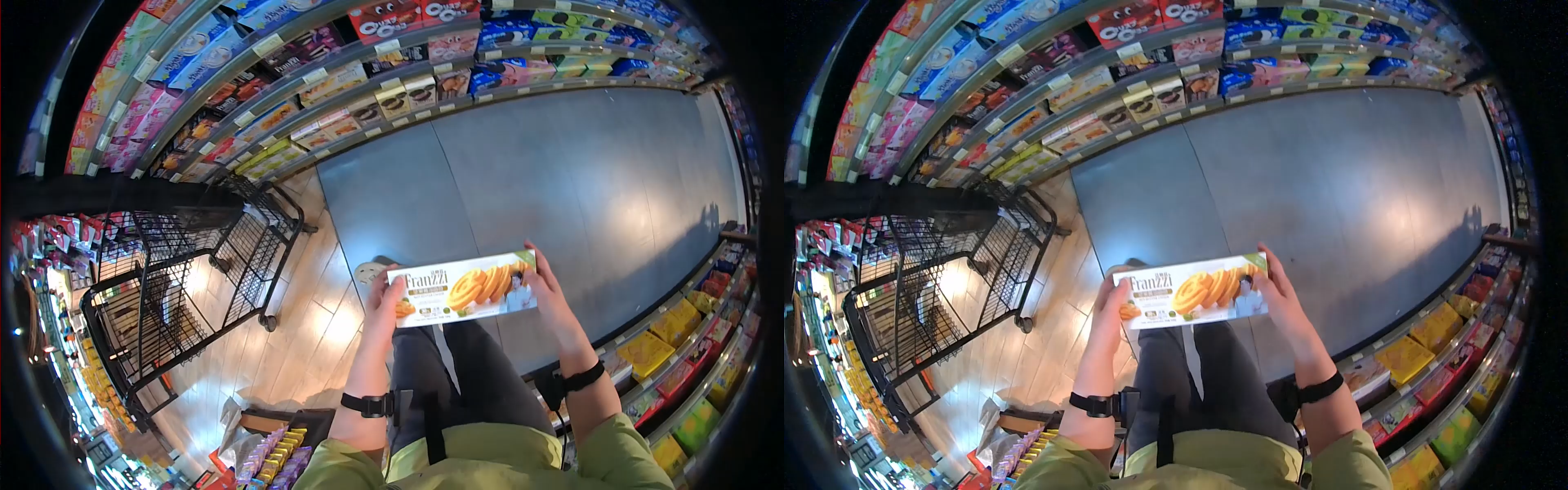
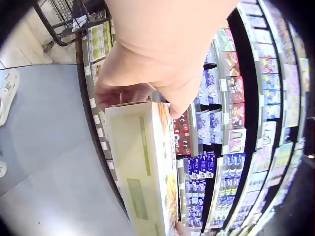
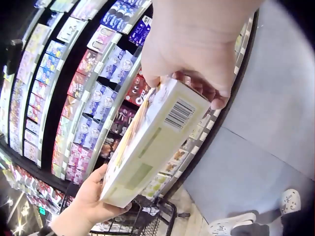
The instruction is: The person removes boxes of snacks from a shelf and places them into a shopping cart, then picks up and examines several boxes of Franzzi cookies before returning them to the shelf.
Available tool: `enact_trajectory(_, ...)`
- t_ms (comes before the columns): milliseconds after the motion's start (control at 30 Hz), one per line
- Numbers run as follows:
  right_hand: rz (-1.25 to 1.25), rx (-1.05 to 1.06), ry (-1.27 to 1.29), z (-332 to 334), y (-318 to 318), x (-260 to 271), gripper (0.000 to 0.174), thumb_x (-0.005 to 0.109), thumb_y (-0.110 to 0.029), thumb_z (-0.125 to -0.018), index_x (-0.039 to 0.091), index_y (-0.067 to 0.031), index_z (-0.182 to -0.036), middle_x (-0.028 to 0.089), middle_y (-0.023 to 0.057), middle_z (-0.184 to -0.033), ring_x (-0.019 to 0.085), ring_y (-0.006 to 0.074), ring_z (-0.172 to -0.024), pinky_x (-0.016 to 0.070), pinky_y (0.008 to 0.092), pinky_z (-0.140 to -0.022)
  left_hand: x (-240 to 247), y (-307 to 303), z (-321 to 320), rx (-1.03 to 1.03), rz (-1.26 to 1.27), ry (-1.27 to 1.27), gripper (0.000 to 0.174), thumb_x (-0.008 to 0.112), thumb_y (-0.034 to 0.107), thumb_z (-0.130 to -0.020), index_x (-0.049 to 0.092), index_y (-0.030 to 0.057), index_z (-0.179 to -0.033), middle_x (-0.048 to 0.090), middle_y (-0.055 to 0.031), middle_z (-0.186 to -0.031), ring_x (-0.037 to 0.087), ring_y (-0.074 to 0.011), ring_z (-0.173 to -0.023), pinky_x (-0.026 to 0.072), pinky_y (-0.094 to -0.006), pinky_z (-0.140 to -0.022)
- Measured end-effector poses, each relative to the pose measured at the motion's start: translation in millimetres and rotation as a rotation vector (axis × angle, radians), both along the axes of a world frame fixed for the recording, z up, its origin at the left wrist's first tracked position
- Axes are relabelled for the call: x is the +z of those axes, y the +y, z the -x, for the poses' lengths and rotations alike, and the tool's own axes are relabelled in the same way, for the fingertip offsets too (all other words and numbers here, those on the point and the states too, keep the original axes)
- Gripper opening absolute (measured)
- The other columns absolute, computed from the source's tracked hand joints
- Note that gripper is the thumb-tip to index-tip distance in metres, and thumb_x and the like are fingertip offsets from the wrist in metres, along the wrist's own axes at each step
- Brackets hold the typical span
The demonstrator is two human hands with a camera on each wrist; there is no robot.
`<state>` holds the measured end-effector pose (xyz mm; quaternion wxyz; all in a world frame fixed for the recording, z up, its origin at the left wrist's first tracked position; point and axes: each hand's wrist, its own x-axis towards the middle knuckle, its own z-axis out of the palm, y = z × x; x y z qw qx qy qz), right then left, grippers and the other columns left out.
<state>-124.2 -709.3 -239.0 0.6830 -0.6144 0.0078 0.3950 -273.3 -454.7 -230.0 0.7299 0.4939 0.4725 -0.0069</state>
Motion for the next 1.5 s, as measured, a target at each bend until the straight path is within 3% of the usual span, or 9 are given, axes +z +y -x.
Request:
enact_trajectory(400,0.028,0.033,-0.103,-11.8,11.3,40.5,0.055,0.043,-0.02,-0.096,0.025,-0.0038,-0.145,0.041,0.0093,-0.137,0.039,0.0175,-0.126,0.0289,0.0303,-0.105,26.1,12.1,-2.4,-0.031,0.02,-0.233,0.056,0.055,0.025,-0.088,0.039,0.0021,-0.136,0.054,-0.0121,-0.123,0.05,-0.019,-0.116,0.0397,-0.0325,-0.097)
enact_trajectory(600,-0.142,-0.162,0.112,-7.6,3.2,-6.8,0.053,0.036,-0.016,-0.093,0.026,-0.0077,-0.145,0.043,0.009,-0.136,0.042,0.0198,-0.124,0.0293,0.0345,-0.105,55.0,-13.7,-16.2,-0.179,-0.207,-0.332,0.099,0.07,-0.006,-0.065,0.015,0.005,-0.146,0.055,-0.0114,-0.115,0.053,-0.0206,-0.108,0.0404,-0.0348,-0.094)
enact_trajectory(667,-0.139,-0.226,0.401,-3.9,0.7,-11.2,0.054,0.037,-0.02,-0.092,0.026,-0.0129,-0.145,0.043,0.0067,-0.138,0.041,0.0216,-0.125,0.0281,0.0403,-0.105,61.5,-24.4,-21.5,-0.213,-0.319,-0.404,0.1,0.071,-0.005,-0.064,0.015,0.005,-0.146,0.056,-0.0122,-0.114,0.053,-0.0207,-0.107,0.0405,-0.0351,-0.094)
enact_trajectory(767,-0.232,-0.105,0.441,3.3,-7.1,-39.2,0.055,0.04,-0.024,-0.09,0.028,-0.0166,-0.144,0.044,0.004,-0.137,0.043,0.0213,-0.124,0.03,0.0437,-0.104,78.7,-37.2,-29.4,-0.257,-0.46,-0.471,0.103,0.072,-0.005,-0.063,0.013,0.0041,-0.146,0.059,-0.0143,-0.111,0.056,-0.0213,-0.105,0.0405,-0.0356,-0.095)
enact_trajectory(967,-0.297,-0.112,0.44,10.7,4.0,-52.8,0.057,0.042,-0.023,-0.089,0.027,-0.0112,-0.142,0.047,0.0077,-0.133,0.048,0.022,-0.119,0.0364,0.0403,-0.1,87.2,-39.7,-35.4,-0.441,-0.6,-0.477,0.103,0.071,-0.005,-0.066,0.007,-0.0005,-0.146,0.059,-0.0156,-0.113,0.056,-0.023,-0.107,0.0408,-0.0372,-0.095)
enact_trajectory(1167,-0.244,-0.151,0.502,5.7,10.3,-38.3,0.058,0.043,-0.017,-0.087,0.026,-0.0097,-0.142,0.049,0.0086,-0.13,0.05,0.0212,-0.114,0.0387,0.0358,-0.097,86.3,-37.8,-46.6,-0.361,-0.554,-0.58,0.11,0.073,-0.005,-0.064,0.002,0.0032,-0.147,0.057,-0.0153,-0.114,0.056,-0.0212,-0.105,0.0432,-0.0339,-0.093)
enact_trajectory(1300,-0.09,-0.117,0.231,3.1,16.8,-9.2,0.066,0.043,-0.014,-0.085,0.019,-0.009,-0.146,0.044,0.0077,-0.13,0.048,0.0172,-0.112,0.0391,0.0316,-0.093,75.9,-17.5,-52.0,0.045,-0.303,-0.427,0.094,0.068,-0.004,-0.072,0.011,0.0074,-0.147,0.049,-0.0107,-0.114,0.055,-0.0194,-0.102,0.047,-0.0303,-0.086)
enact_trajectory(1367,-0.106,-0.105,0.211,0.1,17.9,8.3,0.07,0.046,-0.013,-0.083,0.018,-0.0078,-0.147,0.039,0.0077,-0.133,0.044,0.0168,-0.114,0.0375,0.0306,-0.093,43.9,9.2,-50.8,0.211,-0.236,-0.408,0.059,0.061,0.006,-0.082,0.039,0.0006,-0.137,0.056,-0.01,-0.112,0.056,-0.0155,-0.1,0.0472,-0.0301,-0.085)
enact_trajectory(1500,-0.027,0.181,-0.248,-10.9,16.0,49.2,0.067,0.052,-0.017,-0.083,0.028,-0.0052,-0.144,0.032,0.0139,-0.139,0.038,0.0236,-0.122,0.0316,0.0346,-0.101,6.9,45.3,-43.0,0.349,0.151,-0.155,0.041,0.059,0.019,-0.086,0.052,0.0,-0.121,0.062,-0.009,-0.107,0.059,-0.0178,-0.099,0.0477,-0.0329,-0.086)
